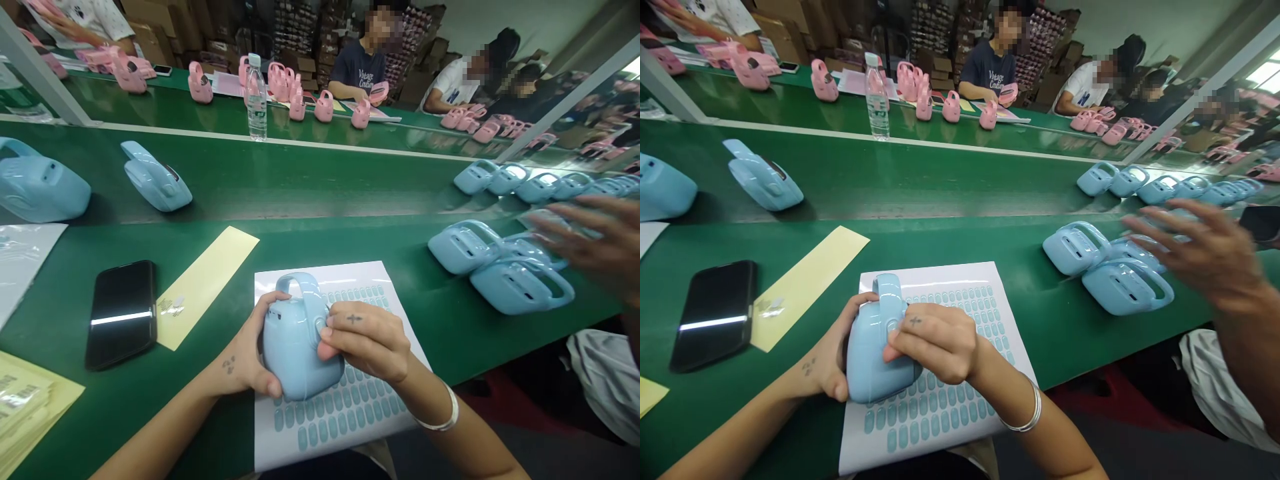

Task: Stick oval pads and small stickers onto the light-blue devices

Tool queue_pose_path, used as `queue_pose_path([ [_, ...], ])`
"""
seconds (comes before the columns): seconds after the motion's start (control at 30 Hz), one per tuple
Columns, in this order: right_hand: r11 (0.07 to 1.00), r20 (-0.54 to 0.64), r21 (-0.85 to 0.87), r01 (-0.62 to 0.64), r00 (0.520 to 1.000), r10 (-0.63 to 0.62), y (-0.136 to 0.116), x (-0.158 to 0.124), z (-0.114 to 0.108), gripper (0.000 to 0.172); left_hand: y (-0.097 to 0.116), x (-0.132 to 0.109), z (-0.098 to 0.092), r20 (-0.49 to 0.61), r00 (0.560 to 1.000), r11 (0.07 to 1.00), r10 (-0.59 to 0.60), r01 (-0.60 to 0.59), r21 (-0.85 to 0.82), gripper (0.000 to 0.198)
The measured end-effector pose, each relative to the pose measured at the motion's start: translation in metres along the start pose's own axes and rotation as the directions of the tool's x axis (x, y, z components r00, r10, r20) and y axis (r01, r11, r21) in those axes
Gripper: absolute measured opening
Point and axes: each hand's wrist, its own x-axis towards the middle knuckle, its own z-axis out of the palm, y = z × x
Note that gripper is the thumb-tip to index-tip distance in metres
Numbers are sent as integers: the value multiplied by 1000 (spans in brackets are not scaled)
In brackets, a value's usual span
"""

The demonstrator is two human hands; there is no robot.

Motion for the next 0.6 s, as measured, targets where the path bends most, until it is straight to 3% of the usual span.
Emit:
queue_pose_path([
  [0.2,994,-58,-55,-95,994,92,-5,2,0,7,0,-3,0,-71,997,999,-25,28,46,108],
  [0.37,999,-37,-46,-27,999,26,-4,-2,0,5,0,-2,5,-55,998,1000,-19,19,1,106],
  [0.6,997,-38,-6,-74,997,73,-6,-4,1,7,0,-4,3,-62,998,1000,-7,8,7,108],
])
